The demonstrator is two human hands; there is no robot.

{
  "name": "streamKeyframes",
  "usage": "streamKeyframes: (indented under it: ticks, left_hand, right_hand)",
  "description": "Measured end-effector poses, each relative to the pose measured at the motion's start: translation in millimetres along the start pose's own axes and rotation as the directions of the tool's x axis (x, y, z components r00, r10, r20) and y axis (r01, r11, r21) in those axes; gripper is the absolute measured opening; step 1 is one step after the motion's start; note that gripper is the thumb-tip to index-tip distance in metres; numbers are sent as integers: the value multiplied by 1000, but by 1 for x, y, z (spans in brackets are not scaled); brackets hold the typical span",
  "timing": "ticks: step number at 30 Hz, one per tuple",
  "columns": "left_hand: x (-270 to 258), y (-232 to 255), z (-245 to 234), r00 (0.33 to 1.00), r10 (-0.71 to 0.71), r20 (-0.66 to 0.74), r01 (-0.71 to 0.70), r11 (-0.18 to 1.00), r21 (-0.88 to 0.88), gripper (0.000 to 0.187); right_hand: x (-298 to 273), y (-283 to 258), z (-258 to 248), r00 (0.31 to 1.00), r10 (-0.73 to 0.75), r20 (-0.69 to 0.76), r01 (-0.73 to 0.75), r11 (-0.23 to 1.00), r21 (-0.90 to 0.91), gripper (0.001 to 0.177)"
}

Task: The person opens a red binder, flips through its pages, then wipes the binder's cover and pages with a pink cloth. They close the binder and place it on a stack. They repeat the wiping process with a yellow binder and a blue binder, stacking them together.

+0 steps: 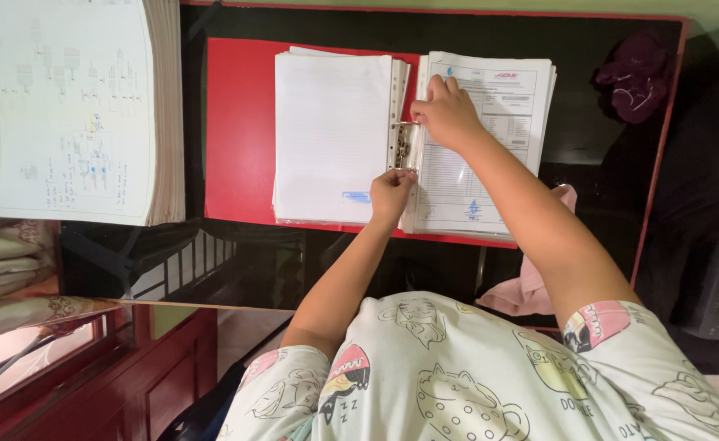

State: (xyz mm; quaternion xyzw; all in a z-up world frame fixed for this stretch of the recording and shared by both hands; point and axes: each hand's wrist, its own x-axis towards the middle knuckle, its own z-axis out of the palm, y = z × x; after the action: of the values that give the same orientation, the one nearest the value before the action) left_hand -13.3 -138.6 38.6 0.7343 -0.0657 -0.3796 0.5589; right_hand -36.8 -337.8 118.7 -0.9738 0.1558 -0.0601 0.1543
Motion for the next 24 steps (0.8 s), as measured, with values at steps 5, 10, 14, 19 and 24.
streamKeyframes:
  ticks: [5, 10, 14, 19, 24]
  left_hand:
    - [1, 3, -1, 1000, 3, -7, -2, 993, 120, 20]
    - [2, 3, 0, 1000, -21, -6, 21, 995, 96, 23]
    - [2, 4, 3, 999, -11, -41, 18, 987, 162, 25]
    - [-9, 1, 10, 976, 156, -154, -123, 971, 204, 26]
    - [-21, -2, 7, 924, 353, -146, -320, 925, 205, 20]
  right_hand:
    - [8, 9, 6, 991, 42, 123, -46, 999, 29, 7]
    - [15, 10, 14, 983, 79, 165, -73, 996, -42, 8]
    - [17, 12, 21, 985, 99, 142, -79, 988, -136, 6]
    - [2, 10, 22, 999, 39, -19, -39, 999, -12, 22]
    - [-67, 23, 10, 951, 194, -241, -135, 961, 240, 29]
